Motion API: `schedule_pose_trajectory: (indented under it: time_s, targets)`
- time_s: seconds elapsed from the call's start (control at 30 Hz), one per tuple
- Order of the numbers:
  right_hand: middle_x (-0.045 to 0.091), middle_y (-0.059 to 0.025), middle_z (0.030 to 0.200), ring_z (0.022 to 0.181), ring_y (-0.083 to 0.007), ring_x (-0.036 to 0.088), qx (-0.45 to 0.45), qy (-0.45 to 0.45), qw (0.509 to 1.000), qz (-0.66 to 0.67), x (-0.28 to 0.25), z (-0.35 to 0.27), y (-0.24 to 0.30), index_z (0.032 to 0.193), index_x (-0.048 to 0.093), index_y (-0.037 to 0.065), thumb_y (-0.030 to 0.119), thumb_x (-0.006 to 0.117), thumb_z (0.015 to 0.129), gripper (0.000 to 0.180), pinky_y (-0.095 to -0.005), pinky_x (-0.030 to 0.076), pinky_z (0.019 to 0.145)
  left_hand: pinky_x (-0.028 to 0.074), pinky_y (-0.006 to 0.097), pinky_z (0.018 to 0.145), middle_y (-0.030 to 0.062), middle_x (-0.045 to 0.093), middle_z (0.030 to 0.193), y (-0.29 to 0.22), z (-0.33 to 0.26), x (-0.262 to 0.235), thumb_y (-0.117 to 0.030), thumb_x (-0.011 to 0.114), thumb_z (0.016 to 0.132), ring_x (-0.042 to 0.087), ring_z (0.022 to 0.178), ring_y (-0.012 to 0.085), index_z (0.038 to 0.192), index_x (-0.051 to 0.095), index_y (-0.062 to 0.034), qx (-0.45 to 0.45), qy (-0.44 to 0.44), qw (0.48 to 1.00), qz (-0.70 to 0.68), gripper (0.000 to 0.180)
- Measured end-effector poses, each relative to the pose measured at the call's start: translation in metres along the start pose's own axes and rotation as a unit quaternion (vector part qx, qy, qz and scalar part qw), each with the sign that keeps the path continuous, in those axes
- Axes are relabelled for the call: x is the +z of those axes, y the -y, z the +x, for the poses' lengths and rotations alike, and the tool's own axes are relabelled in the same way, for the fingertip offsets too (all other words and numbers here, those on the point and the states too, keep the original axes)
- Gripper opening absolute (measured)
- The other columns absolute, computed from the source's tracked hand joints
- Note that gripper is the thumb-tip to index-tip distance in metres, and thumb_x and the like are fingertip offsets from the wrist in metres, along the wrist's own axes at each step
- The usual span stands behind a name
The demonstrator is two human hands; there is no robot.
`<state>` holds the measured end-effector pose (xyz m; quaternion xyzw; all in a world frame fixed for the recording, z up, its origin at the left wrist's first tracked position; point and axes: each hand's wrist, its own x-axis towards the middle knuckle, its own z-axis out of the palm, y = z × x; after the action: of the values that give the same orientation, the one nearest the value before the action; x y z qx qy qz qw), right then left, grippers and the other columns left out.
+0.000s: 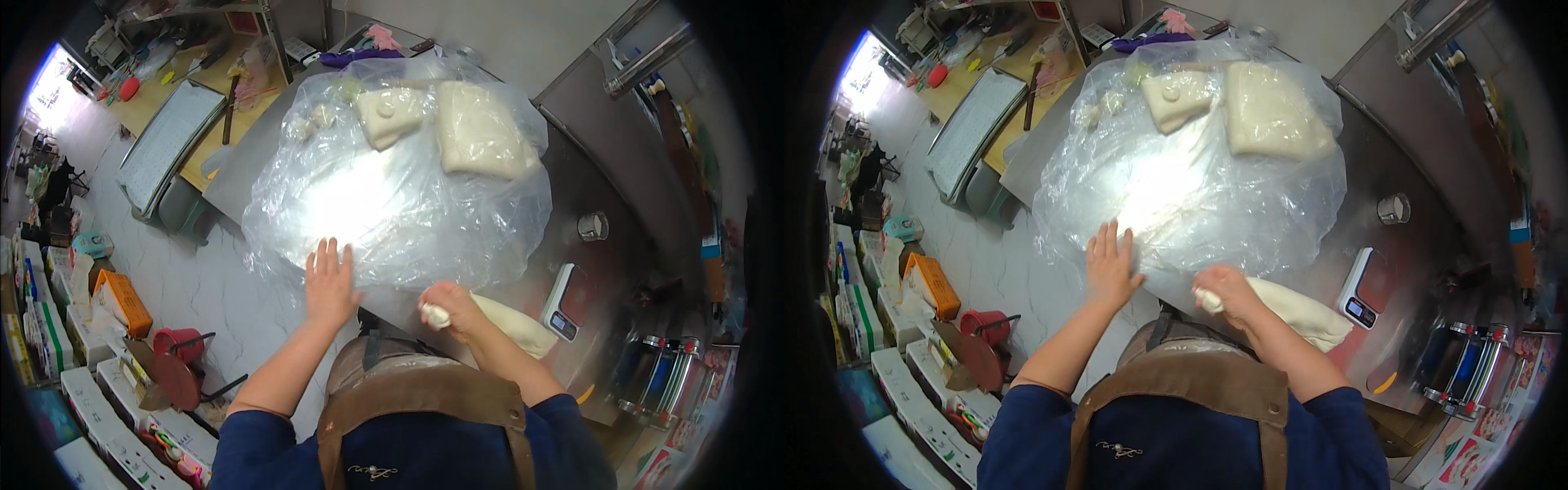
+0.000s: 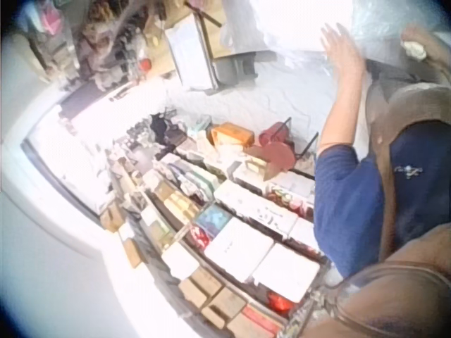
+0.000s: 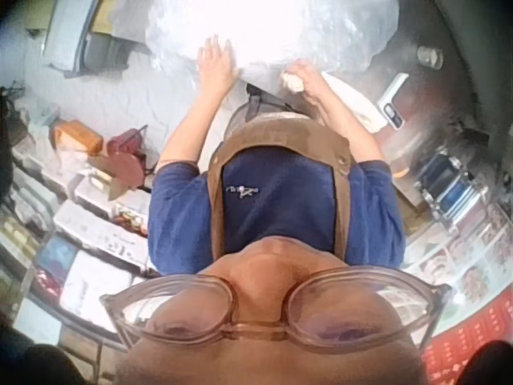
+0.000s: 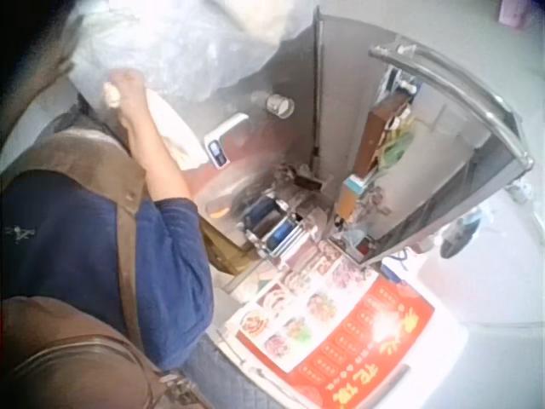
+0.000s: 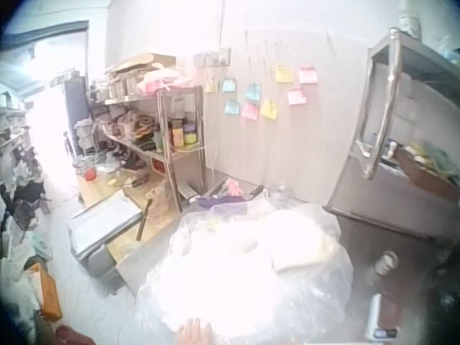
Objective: The person portions dough by hand, repeatedly pinching off small pieces from a larger mass, weighing each piece on a digital scale, and adjusting the weight by adding or removing small amounts. The weighed portions are placed on a plastic sheet on the table.
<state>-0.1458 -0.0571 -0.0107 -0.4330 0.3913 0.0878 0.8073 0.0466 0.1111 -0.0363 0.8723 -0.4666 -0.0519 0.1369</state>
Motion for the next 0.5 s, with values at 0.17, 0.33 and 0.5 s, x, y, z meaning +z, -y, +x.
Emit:
schedule_pose_trajectory:
  time_s: [0.17, 0.33, 0.5]
  targets:
    - [0.063, -0.0190, 0.110, 0.103, -0.0301, 0.062, -0.116, 0.093, 0.889, -0.433, 0.049, 0.067, 0.023, 0.113, 0.062, 0.003, 0.032, 0.071, 0.085, 0.041, -0.0380, 0.049, 0.088, 0.047, 0.035, 0.052, 0.0075, 0.063, 0.065, 0.016, 0.035, -0.043, -0.019, 0.060, 0.094, 0.059, 0.051, 0.0240, 0.097, 0.065, -0.0042, -0.053, 0.011, 0.970, -0.238, 0.016]
    - [0.061, -0.0187, 0.118, 0.109, -0.0315, 0.059, -0.303, -0.190, 0.852, -0.382, 0.076, 0.213, 0.087, 0.134, 0.045, 0.004, 0.022, 0.074, 0.082, 0.062, -0.0396, 0.045, 0.098, 0.044, 0.030, 0.058, 0.0091, 0.058, 0.069, -0.003, 0.036, -0.111, -0.018, 0.060, 0.094, 0.053, 0.060, 0.0167, 0.089, 0.064, -0.0038, 0.147, 0.213, 0.724, -0.639, 0.015]
    - [0.046, -0.0297, 0.136, 0.126, -0.0426, 0.046, -0.402, -0.247, 0.826, -0.309, 0.093, 0.337, 0.154, 0.138, 0.040, -0.002, 0.018, 0.069, 0.083, 0.065, -0.0423, 0.038, 0.108, 0.038, 0.029, 0.056, 0.0051, 0.049, 0.065, -0.011, 0.039, -0.075, -0.018, 0.058, 0.096, 0.049, 0.062, 0.0088, 0.077, 0.055, -0.0010, 0.181, 0.408, 0.567, -0.693, 0.026]
